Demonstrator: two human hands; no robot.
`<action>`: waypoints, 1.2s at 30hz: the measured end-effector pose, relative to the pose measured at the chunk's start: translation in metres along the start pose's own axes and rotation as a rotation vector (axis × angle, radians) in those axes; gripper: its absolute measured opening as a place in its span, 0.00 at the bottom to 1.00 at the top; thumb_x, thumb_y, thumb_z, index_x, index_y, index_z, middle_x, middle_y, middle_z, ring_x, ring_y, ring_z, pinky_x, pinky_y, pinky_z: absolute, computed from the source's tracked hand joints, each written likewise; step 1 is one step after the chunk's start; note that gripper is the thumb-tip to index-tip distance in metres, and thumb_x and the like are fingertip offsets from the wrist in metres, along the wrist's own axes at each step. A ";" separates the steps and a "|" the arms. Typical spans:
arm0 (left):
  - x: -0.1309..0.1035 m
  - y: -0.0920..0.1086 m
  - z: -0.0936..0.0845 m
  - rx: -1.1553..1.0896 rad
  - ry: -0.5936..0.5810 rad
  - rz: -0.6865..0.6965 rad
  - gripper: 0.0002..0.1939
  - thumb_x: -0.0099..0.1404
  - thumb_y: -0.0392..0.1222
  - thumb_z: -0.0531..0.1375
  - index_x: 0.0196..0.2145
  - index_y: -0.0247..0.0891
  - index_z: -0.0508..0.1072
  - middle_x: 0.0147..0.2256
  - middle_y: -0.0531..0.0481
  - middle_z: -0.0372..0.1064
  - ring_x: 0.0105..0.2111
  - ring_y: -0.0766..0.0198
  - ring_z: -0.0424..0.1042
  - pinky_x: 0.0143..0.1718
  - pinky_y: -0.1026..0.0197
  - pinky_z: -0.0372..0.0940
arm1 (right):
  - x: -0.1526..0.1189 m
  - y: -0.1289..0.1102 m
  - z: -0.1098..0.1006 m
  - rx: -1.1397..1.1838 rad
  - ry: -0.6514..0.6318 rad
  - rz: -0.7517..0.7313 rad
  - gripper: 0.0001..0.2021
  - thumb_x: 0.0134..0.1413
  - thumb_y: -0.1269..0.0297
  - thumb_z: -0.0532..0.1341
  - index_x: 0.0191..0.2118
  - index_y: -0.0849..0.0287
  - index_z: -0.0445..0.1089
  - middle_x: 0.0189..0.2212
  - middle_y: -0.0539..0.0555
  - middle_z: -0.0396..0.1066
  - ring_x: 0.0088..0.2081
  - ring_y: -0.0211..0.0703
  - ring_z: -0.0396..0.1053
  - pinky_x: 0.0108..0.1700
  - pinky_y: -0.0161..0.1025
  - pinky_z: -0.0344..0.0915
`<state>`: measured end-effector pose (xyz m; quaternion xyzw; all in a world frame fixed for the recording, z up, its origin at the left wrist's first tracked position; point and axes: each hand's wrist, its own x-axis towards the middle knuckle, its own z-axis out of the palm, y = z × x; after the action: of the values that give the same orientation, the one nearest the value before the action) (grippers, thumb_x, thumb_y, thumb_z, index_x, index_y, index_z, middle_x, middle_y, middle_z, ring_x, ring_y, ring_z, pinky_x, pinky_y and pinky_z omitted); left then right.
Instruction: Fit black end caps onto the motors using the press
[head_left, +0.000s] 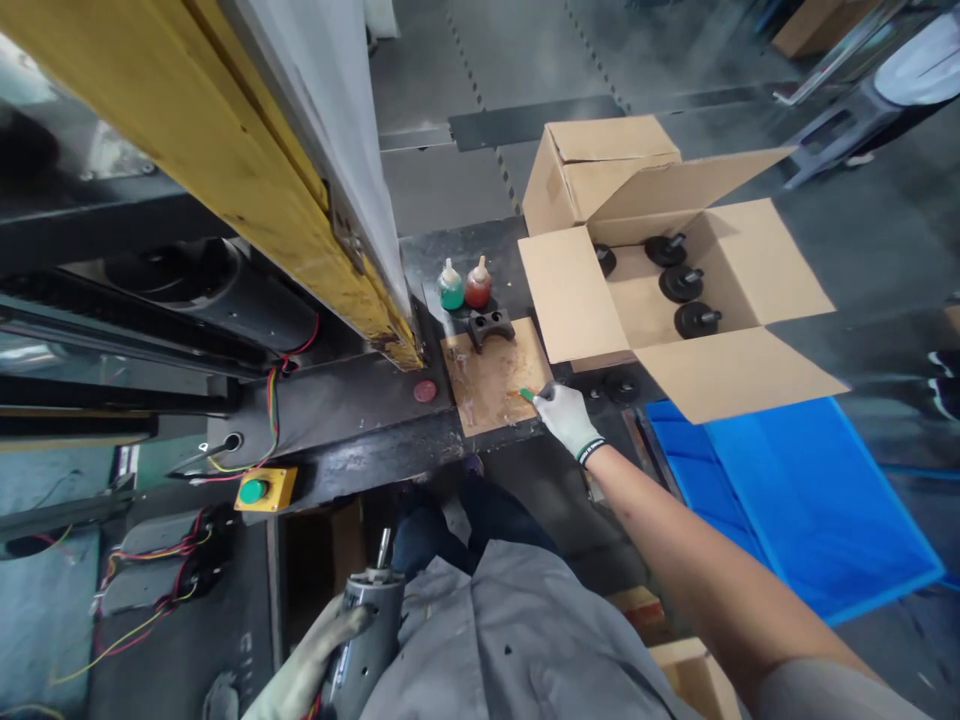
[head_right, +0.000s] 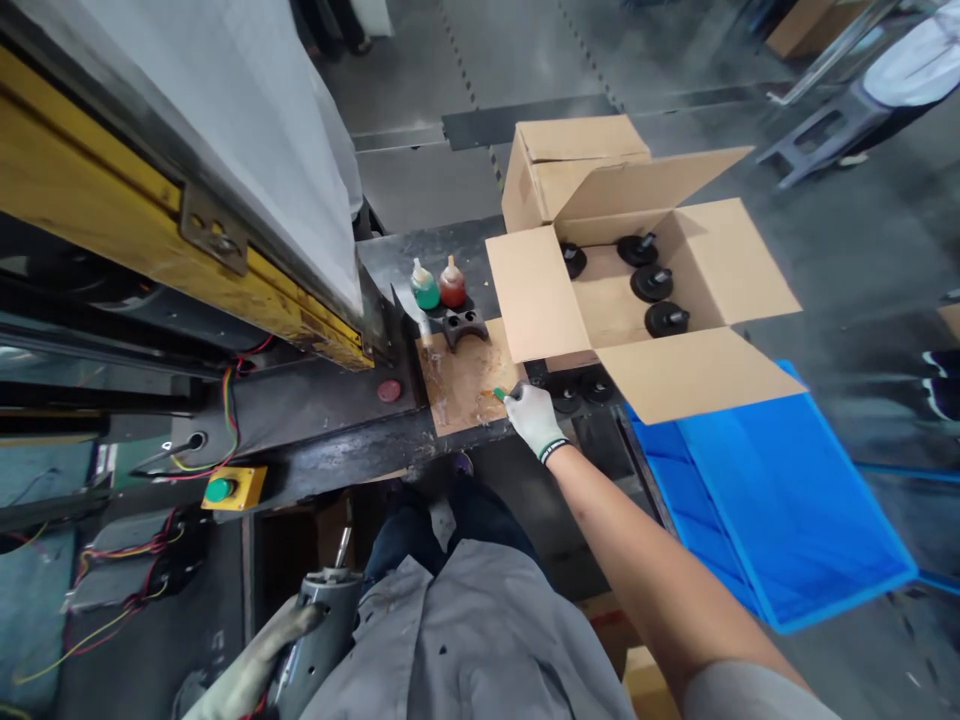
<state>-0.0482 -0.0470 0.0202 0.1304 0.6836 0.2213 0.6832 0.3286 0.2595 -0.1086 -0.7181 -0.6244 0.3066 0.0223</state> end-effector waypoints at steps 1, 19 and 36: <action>0.002 -0.004 -0.002 -0.005 -0.001 0.008 0.25 0.54 0.62 0.72 0.43 0.44 0.86 0.51 0.42 0.82 0.64 0.30 0.68 0.71 0.37 0.57 | 0.001 0.002 0.001 -0.010 -0.007 -0.006 0.11 0.64 0.62 0.63 0.31 0.59 0.76 0.28 0.56 0.79 0.34 0.43 0.76 0.36 0.36 0.59; 0.016 0.007 0.013 -0.023 -0.117 0.060 0.24 0.63 0.54 0.70 0.52 0.37 0.82 0.52 0.39 0.80 0.56 0.42 0.74 0.58 0.50 0.68 | -0.055 -0.013 -0.064 -0.153 0.166 -0.271 0.08 0.64 0.59 0.63 0.34 0.56 0.72 0.28 0.55 0.77 0.29 0.46 0.72 0.32 0.41 0.49; 0.007 0.030 0.044 -0.131 -0.263 0.232 0.26 0.59 0.47 0.72 0.52 0.30 0.78 0.41 0.44 0.77 0.36 0.60 0.70 0.41 0.60 0.66 | -0.194 -0.134 -0.004 0.411 -0.363 -0.453 0.12 0.61 0.58 0.62 0.26 0.49 0.67 0.26 0.52 0.76 0.27 0.51 0.73 0.33 0.47 0.67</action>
<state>-0.0082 -0.0115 0.0299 0.1913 0.5529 0.3237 0.7436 0.2059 0.1137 0.0307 -0.4757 -0.6868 0.5358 0.1225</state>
